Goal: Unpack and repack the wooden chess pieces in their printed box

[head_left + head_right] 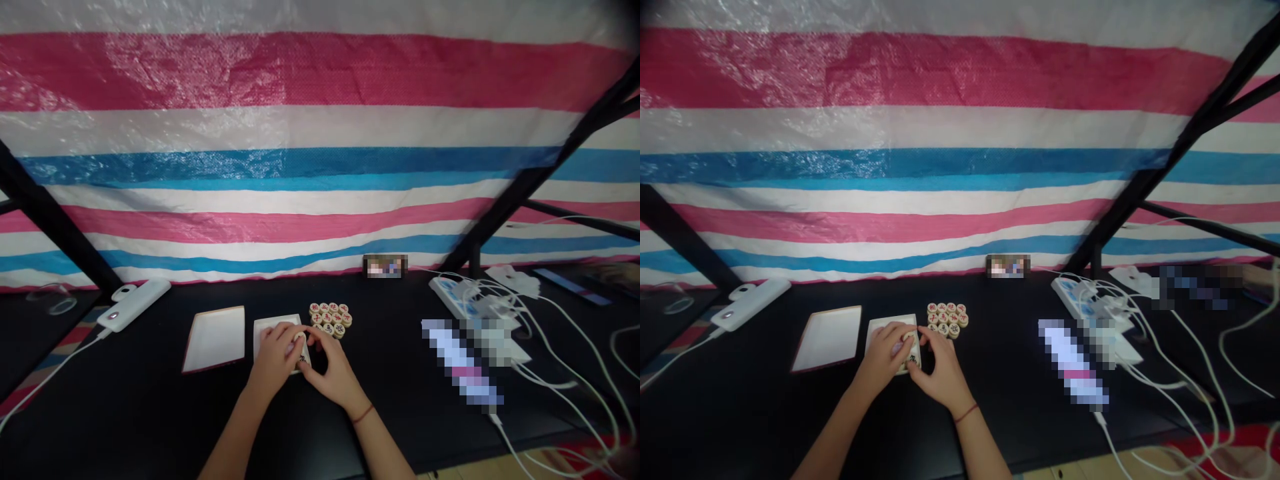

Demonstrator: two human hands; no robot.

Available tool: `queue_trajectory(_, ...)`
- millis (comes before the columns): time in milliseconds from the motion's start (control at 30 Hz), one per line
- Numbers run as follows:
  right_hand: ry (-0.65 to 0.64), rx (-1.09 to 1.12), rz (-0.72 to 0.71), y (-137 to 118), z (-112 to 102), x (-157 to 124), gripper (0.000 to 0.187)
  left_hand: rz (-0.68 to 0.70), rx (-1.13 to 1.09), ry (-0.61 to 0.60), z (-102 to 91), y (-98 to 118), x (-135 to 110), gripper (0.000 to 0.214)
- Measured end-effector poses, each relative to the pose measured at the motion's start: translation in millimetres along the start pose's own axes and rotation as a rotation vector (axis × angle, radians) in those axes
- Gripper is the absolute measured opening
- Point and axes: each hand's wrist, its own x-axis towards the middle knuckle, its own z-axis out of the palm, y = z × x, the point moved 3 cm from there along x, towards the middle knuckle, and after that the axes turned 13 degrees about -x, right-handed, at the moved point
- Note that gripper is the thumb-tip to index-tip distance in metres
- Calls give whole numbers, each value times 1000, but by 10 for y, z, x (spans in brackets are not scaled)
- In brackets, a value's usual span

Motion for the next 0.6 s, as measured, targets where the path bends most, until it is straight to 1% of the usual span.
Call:
queue_trajectory(100, 66, -16, -53, -12, 5, 9, 28, 46, -136, -6, -24, 52, -19, 25)
queue_trajectory(167, 102, -13, -79, -17, 17, 9, 18, 50, -203, -19, -4, 54, -29, 24)
queue_trajectory(300, 155, 0, -93, -24, 0, 4, 22, 39, -243, -43, 49, 26, -36, 25)
queue_trajectory(367, 193, -22, -87, 4, -51, 2, 23, 45, -225, -11, 35, 10, -43, 25)
queue_trajectory(400, 234, -44, -68, 42, -91, -2, 23, 48, -211, 19, 15, -2, -50, 25)
queue_trajectory(467, 374, -112, 33, 183, -195, -23, 23, 44, -183, 82, -40, -35, -68, 26)
queue_trajectory(533, 507, -209, 207, 384, -289, -69, 25, 29, -160, 126, -95, -77, -87, 30)
queue_trajectory(567, 525, -266, 297, 487, -315, -94, 27, 20, -152, 140, -118, -96, -94, 32)
queue_trajectory(600, 514, -321, 377, 581, -327, -117, 28, 11, -145, 152, -137, -112, -98, 33)
